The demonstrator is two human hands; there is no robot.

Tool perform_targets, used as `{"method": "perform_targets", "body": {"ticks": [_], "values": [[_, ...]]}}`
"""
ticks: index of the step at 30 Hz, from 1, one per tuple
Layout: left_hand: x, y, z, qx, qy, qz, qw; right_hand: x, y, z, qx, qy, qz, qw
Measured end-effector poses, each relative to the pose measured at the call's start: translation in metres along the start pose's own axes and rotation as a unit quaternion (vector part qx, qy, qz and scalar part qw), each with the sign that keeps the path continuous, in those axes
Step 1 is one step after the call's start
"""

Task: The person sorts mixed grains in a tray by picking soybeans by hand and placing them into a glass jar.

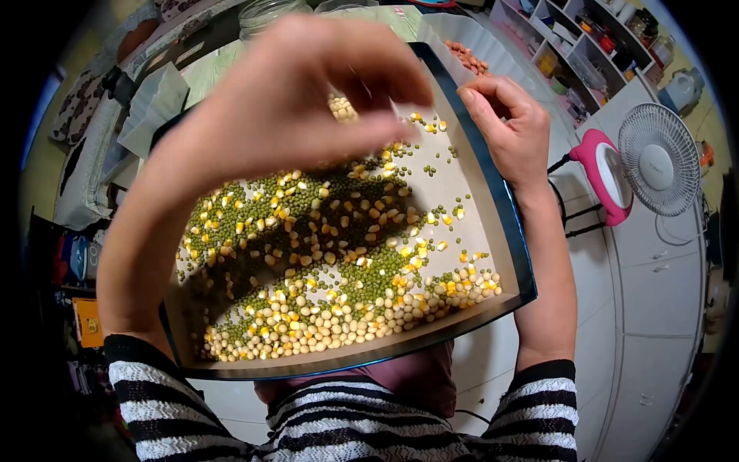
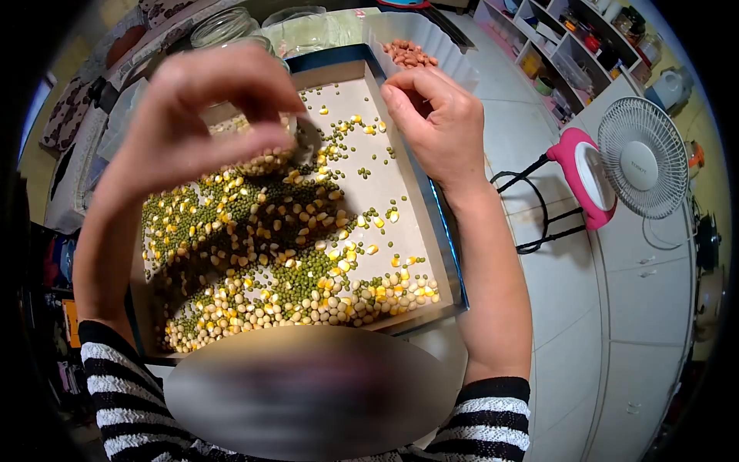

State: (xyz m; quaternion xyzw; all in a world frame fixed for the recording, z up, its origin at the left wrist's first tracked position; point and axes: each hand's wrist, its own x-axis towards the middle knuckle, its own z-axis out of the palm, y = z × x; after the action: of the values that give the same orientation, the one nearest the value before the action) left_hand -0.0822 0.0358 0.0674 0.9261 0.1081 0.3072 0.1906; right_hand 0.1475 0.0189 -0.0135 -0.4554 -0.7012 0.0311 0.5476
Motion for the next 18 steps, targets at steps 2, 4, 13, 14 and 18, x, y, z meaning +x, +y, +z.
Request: {"method": "perform_targets", "body": {"ticks": [2,4,13,14,18], "values": [[-0.002,0.011,0.024,-0.03,-0.049,0.022,0.998,0.001,-0.001,0.0,-0.007,-0.001,-0.004,1.0],[-0.008,0.019,0.048,-0.099,-0.118,0.023,0.988,0.001,-0.001,0.002,0.009,0.0,0.008,1.0],[-0.018,0.022,0.096,-0.169,-0.312,0.006,0.935,-0.001,0.001,0.001,0.006,-0.001,0.005,1.0],[-0.017,0.022,0.095,-0.161,-0.317,0.006,0.935,0.0,0.001,0.001,0.006,0.0,0.006,1.0],[-0.017,0.017,0.096,-0.157,-0.308,-0.003,0.939,0.0,0.001,0.001,0.008,-0.005,0.009,1.0]]}}
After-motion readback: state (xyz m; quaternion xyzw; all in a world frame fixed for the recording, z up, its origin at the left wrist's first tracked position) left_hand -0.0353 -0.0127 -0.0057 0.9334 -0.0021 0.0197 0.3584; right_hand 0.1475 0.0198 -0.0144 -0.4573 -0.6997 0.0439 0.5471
